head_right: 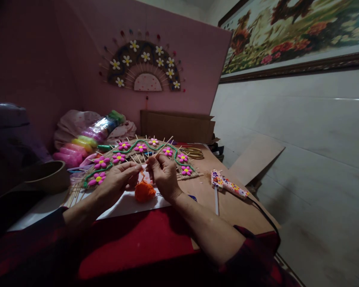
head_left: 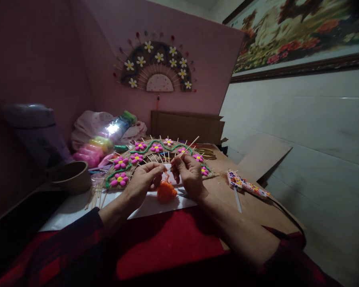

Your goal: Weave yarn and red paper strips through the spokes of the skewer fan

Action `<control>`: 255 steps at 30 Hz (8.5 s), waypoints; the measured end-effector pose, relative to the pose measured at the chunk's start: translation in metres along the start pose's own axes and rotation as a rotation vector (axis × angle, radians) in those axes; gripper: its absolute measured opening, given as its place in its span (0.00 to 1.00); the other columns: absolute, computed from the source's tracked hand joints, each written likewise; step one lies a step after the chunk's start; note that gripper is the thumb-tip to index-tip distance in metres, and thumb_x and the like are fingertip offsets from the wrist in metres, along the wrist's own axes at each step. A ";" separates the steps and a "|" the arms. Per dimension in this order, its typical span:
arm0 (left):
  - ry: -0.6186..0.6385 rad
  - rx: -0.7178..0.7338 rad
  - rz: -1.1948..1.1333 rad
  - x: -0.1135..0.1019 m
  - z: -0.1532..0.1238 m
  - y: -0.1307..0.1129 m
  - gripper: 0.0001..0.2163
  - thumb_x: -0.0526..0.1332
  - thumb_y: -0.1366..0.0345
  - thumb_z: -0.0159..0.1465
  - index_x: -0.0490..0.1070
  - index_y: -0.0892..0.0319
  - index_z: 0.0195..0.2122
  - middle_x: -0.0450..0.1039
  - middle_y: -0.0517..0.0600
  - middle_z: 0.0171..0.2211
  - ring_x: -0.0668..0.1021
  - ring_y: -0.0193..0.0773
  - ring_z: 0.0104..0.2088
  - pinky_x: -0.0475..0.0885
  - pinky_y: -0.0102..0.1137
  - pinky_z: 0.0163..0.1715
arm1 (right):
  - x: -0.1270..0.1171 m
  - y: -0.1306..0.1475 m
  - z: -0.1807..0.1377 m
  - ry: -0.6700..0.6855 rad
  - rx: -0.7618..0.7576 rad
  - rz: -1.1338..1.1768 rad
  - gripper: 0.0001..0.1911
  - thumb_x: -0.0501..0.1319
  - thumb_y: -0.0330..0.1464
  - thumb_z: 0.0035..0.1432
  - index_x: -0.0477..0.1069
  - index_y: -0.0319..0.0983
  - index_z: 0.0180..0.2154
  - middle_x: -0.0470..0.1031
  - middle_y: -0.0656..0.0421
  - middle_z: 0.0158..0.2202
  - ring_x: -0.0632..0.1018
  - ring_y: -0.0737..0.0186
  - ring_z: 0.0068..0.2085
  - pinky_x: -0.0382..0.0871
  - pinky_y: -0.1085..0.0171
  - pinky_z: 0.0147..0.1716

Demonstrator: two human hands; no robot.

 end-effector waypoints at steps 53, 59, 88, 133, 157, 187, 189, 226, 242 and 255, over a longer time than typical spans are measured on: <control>-0.096 0.141 0.107 -0.004 0.003 -0.003 0.09 0.65 0.61 0.54 0.68 0.61 0.27 0.59 0.40 0.18 0.59 0.23 0.16 0.50 0.22 0.16 | -0.008 -0.008 0.013 -0.170 0.340 0.338 0.18 0.62 0.45 0.52 0.64 0.37 0.26 0.65 0.66 0.16 0.64 0.74 0.12 0.54 0.73 0.09; -0.059 0.125 0.110 -0.004 0.002 -0.003 0.08 0.64 0.62 0.55 0.68 0.61 0.27 0.59 0.40 0.17 0.60 0.24 0.16 0.51 0.22 0.16 | -0.006 -0.009 0.012 -0.142 0.327 0.298 0.21 0.62 0.49 0.51 0.64 0.37 0.27 0.66 0.66 0.17 0.65 0.74 0.13 0.54 0.74 0.08; -0.108 0.107 0.049 -0.003 0.003 -0.008 0.10 0.66 0.62 0.53 0.68 0.62 0.26 0.60 0.41 0.16 0.60 0.24 0.16 0.49 0.22 0.15 | -0.009 -0.016 0.015 -0.272 0.190 -0.015 0.14 0.57 0.42 0.56 0.64 0.38 0.26 0.67 0.64 0.20 0.69 0.72 0.20 0.66 0.71 0.19; -0.113 0.118 0.089 -0.007 0.003 -0.008 0.11 0.66 0.61 0.52 0.67 0.62 0.26 0.59 0.40 0.15 0.60 0.24 0.15 0.52 0.22 0.15 | 0.001 0.004 0.007 0.118 0.512 0.008 0.17 0.67 0.42 0.42 0.66 0.37 0.27 0.56 0.71 0.12 0.54 0.76 0.14 0.48 0.74 0.12; -0.285 0.122 0.197 -0.009 0.007 -0.008 0.11 0.68 0.63 0.46 0.67 0.63 0.23 0.63 0.40 0.16 0.61 0.23 0.15 0.53 0.21 0.14 | -0.002 0.011 0.004 0.452 0.638 0.351 0.20 0.65 0.43 0.48 0.58 0.39 0.24 0.49 0.72 0.15 0.47 0.76 0.15 0.39 0.72 0.13; -0.280 0.103 0.313 -0.002 0.004 -0.011 0.07 0.65 0.66 0.44 0.67 0.62 0.20 0.63 0.41 0.16 0.63 0.26 0.16 0.56 0.22 0.14 | -0.001 0.003 0.004 0.410 0.691 0.390 0.12 0.63 0.34 0.48 0.59 0.38 0.23 0.47 0.72 0.16 0.45 0.76 0.16 0.37 0.72 0.13; -0.325 0.099 0.298 -0.005 0.006 -0.011 0.07 0.65 0.66 0.44 0.66 0.62 0.19 0.63 0.41 0.15 0.63 0.25 0.15 0.55 0.22 0.14 | -0.002 0.005 0.003 0.436 0.705 0.420 0.13 0.62 0.34 0.49 0.58 0.39 0.22 0.47 0.72 0.16 0.44 0.76 0.16 0.37 0.72 0.14; -0.295 0.032 0.140 -0.010 0.008 -0.015 0.09 0.66 0.66 0.43 0.65 0.62 0.19 0.59 0.40 0.12 0.59 0.24 0.12 0.50 0.21 0.12 | -0.015 0.020 0.007 0.519 0.702 0.507 0.15 0.63 0.38 0.50 0.58 0.40 0.23 0.45 0.72 0.14 0.44 0.76 0.16 0.39 0.71 0.15; -0.084 -0.043 -0.065 -0.010 0.004 -0.014 0.05 0.63 0.70 0.48 0.66 0.61 0.22 0.54 0.39 0.11 0.55 0.23 0.12 0.47 0.21 0.13 | -0.010 0.018 0.019 0.069 0.226 0.403 0.13 0.48 0.34 0.56 0.64 0.38 0.24 0.62 0.60 0.27 0.66 0.66 0.28 0.64 0.66 0.32; 0.001 -0.073 -0.003 -0.010 0.002 -0.012 0.07 0.66 0.66 0.51 0.69 0.61 0.25 0.56 0.40 0.13 0.55 0.24 0.13 0.45 0.23 0.14 | -0.012 0.010 0.014 0.037 0.026 0.010 0.23 0.44 0.47 0.64 0.69 0.40 0.31 0.67 0.60 0.32 0.68 0.65 0.33 0.62 0.65 0.35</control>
Point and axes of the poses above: each hand's wrist, its own z-axis towards the middle knuckle, its own x-axis out of the palm, y = z × x, the point moved 1 cm from there along z, towards the middle knuckle
